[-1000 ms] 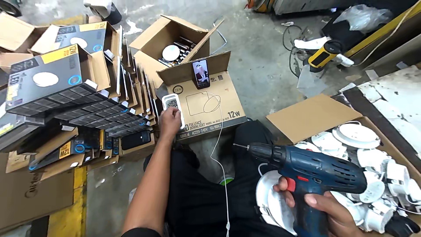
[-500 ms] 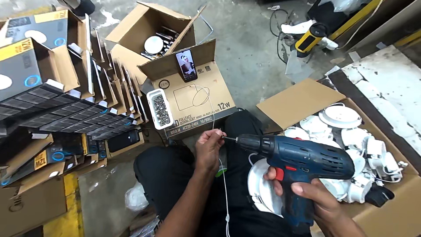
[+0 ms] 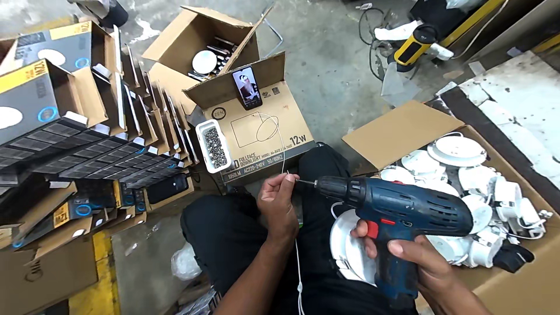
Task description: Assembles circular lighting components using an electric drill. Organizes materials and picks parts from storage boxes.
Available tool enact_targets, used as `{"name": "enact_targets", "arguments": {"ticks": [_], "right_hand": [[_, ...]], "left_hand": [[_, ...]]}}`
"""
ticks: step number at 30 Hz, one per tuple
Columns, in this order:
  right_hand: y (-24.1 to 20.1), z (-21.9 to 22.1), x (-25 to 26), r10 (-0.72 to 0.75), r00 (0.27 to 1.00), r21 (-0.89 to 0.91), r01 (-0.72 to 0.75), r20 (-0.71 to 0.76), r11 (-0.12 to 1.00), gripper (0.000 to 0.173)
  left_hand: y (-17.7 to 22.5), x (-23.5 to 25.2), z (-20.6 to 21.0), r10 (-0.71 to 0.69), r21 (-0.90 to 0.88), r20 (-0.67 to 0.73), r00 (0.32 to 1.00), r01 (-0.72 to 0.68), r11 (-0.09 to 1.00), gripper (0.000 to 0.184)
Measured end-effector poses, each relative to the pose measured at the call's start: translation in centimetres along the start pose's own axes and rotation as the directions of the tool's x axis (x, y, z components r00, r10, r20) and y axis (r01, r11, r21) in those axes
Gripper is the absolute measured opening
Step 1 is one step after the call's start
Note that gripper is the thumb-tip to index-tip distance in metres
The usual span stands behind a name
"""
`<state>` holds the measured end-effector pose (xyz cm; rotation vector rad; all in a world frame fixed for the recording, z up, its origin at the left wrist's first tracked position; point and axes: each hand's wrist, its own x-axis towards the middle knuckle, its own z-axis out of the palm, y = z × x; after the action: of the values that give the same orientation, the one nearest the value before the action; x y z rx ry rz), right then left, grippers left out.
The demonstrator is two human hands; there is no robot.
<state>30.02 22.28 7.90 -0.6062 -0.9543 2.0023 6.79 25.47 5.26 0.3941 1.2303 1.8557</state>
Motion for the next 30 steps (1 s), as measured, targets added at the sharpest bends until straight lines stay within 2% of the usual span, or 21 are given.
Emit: {"name": "enact_targets", "arguments": {"ticks": [4, 10, 12, 14, 16, 19, 22, 26, 30], "right_hand": [[0.0, 0.0, -0.1, 0.013, 1.0, -0.022, -0.013, 0.003, 1.0, 0.038], [-0.1, -0.3, 0.1, 0.008, 1.0, -0.001, -0.008, 0.02, 1.0, 0.038], [-0.2, -0.4, 0.2, 0.009, 1.0, 0.015, -0.009, 0.017, 1.0, 0.038], [-0.3, -0.5, 0.3, 0.014, 1.0, 0.022, -0.015, 0.017, 1.0, 0.038], [-0.2, -0.5, 0.2, 0.022, 1.0, 0.031, -0.022, 0.009, 0.999, 0.039], [-0.3, -0.6, 0.3, 0.025, 1.0, 0.027, -0.026, 0.015, 0.999, 0.039], [-0.2, -0.8, 0.2, 0.031, 0.999, 0.03, -0.031, 0.027, 0.999, 0.038], [-0.2, -0.7, 0.3, 0.033, 0.999, 0.029, -0.034, 0.033, 0.999, 0.038], [-0.2, -0.7, 0.3, 0.037, 0.999, 0.033, -0.038, 0.026, 0.999, 0.038]], "left_hand": [[-0.3, -0.4, 0.0, 0.109, 0.05, 0.008, 0.994, -0.109, 0.993, 0.004], [0.0, 0.0, -0.5, 0.062, 0.093, 0.07, 0.996, -0.068, 0.993, 0.005], [0.3, 0.3, -0.7, 0.015, 0.121, 0.075, 0.997, -0.024, 0.992, 0.004], [0.7, 1.0, -0.9, -0.096, 0.094, 0.057, 0.994, 0.09, 0.991, 0.005], [0.5, 1.7, -1.4, -0.221, -0.028, 0.049, 0.974, 0.222, 0.975, 0.007], [-0.6, 2.9, -2.6, -0.264, -0.183, 0.115, 0.958, 0.281, 0.942, 0.011], [-1.2, 3.4, -3.5, -0.344, -0.26, 0.171, 0.923, 0.38, 0.888, 0.013], [-1.9, 4.1, -4.9, -0.451, -0.104, 0.025, 0.892, 0.451, 0.886, 0.013], [-1.4, 5.1, -6.3, -0.453, 0.012, -0.09, 0.887, 0.456, 0.89, 0.011]]}}
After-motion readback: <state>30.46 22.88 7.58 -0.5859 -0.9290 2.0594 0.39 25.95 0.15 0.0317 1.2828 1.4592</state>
